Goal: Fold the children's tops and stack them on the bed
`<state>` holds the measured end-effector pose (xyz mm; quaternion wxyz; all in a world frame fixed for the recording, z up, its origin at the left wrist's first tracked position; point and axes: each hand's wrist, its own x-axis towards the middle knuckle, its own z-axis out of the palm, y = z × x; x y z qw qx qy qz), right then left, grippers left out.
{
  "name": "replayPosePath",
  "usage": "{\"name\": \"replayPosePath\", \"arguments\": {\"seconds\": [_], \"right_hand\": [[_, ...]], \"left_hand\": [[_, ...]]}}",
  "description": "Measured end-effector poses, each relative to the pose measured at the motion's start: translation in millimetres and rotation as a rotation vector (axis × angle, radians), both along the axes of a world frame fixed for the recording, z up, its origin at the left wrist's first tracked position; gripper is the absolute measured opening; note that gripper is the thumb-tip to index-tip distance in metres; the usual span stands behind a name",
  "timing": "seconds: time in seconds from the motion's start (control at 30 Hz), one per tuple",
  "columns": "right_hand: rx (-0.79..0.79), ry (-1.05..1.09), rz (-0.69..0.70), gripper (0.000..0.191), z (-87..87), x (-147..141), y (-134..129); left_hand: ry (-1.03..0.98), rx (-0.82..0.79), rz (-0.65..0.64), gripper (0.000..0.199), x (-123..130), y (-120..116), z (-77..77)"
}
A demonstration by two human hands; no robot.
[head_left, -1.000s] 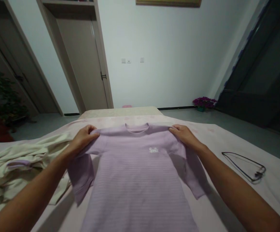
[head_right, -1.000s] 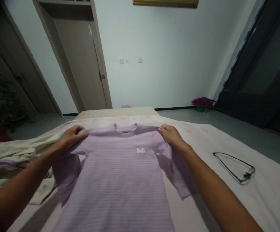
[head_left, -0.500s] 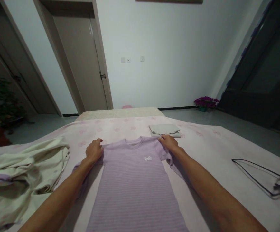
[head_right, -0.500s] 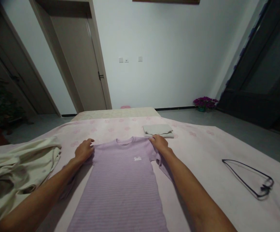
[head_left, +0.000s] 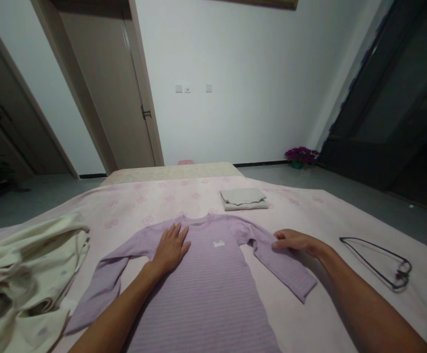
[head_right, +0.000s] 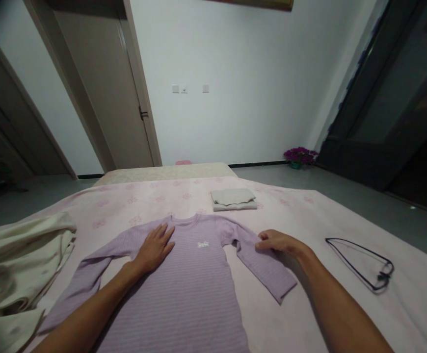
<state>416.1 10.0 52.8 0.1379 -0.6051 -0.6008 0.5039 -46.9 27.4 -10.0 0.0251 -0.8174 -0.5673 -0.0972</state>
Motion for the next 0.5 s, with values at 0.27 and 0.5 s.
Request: {"name": "replayPosePath", "arguments": {"seconds": [0.27,0.5], "right_hand": [[0.078,-0.198,-0.144,0.022,-1.9,48,5],[0.468,-0.475,-0.508,0.029,-9.4,97,44]], "left_hand": [[0.033,0.008,0.011,0.057,1,-1,-0.7],[0.036,0.007,0.017,0.058,1,-2,2.0]]}}
